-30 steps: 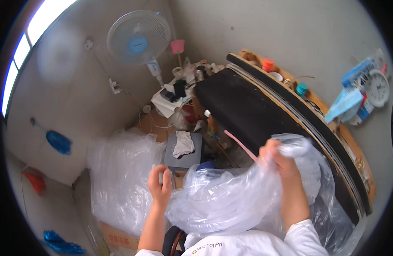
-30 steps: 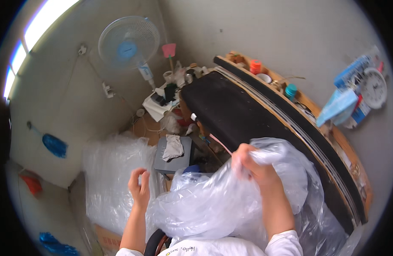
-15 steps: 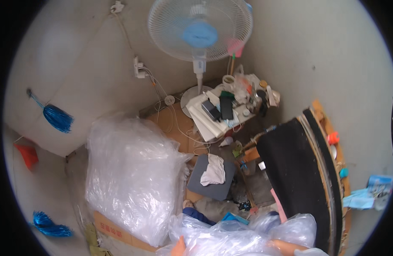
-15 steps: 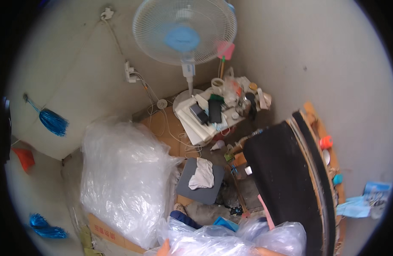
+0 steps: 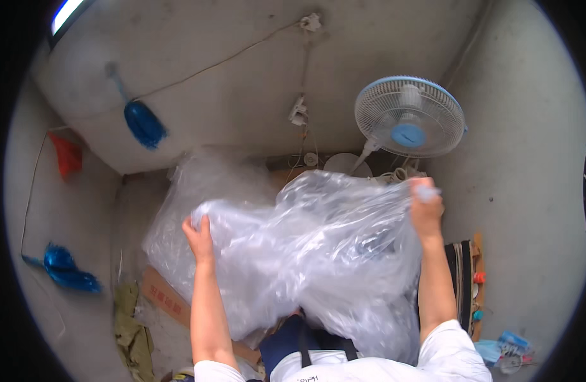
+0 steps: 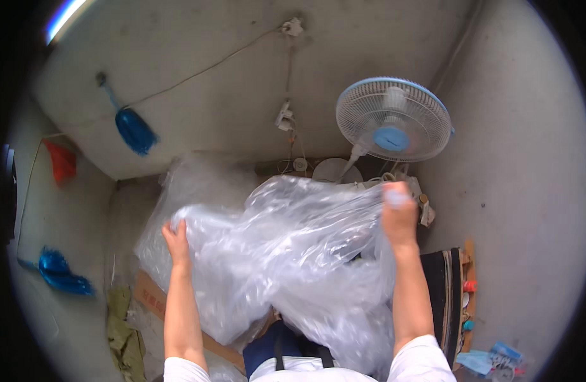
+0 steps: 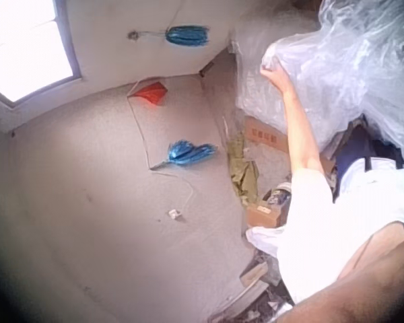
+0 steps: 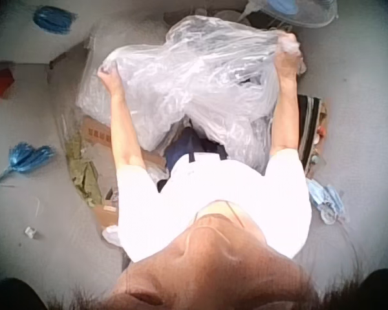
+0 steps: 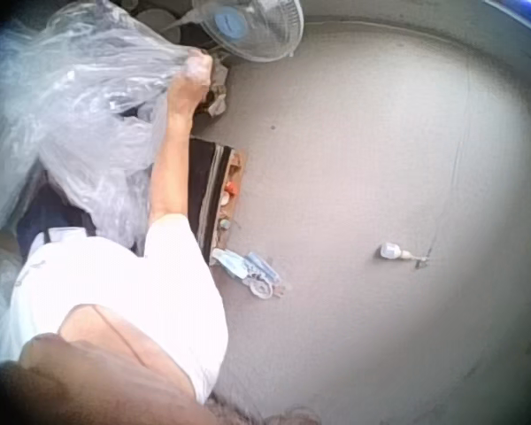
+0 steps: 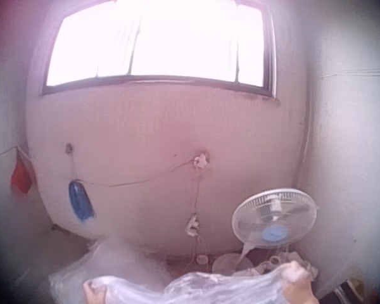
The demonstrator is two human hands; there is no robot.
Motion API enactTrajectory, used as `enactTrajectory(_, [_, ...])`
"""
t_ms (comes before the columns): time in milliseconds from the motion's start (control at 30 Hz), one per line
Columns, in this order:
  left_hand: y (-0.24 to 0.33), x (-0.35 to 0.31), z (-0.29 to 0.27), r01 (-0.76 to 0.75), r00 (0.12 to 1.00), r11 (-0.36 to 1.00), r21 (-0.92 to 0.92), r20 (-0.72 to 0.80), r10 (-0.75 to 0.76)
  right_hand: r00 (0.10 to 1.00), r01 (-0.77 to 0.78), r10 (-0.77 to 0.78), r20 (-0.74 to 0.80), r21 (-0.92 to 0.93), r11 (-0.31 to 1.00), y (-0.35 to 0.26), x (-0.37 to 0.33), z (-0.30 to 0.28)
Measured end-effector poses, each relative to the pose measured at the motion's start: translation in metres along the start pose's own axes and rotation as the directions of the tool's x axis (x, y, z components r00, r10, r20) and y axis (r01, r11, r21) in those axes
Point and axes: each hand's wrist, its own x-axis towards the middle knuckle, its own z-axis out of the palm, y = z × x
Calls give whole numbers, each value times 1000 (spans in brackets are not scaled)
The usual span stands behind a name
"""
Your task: The person repeatedly unfolds and wraps plastic sheeting around a long black cushion by hand, smoothing the plastic over the surface.
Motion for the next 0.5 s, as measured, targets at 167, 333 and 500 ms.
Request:
enactTrajectory(167, [70,-101,-26,-645,763,677,356,240,601,936,233,-161,-314,206,951,-41,-55,-52])
enactTrajectory(333, [35,-207,20,-492,630,868,-61,663,404,888,-129,446,-114,868,479,-113,-50,-126])
enactTrajectory(500, [58,-209,95,-229,382,953,-196,883,273,971,130,47,-234,683,719,-106,-19,-205])
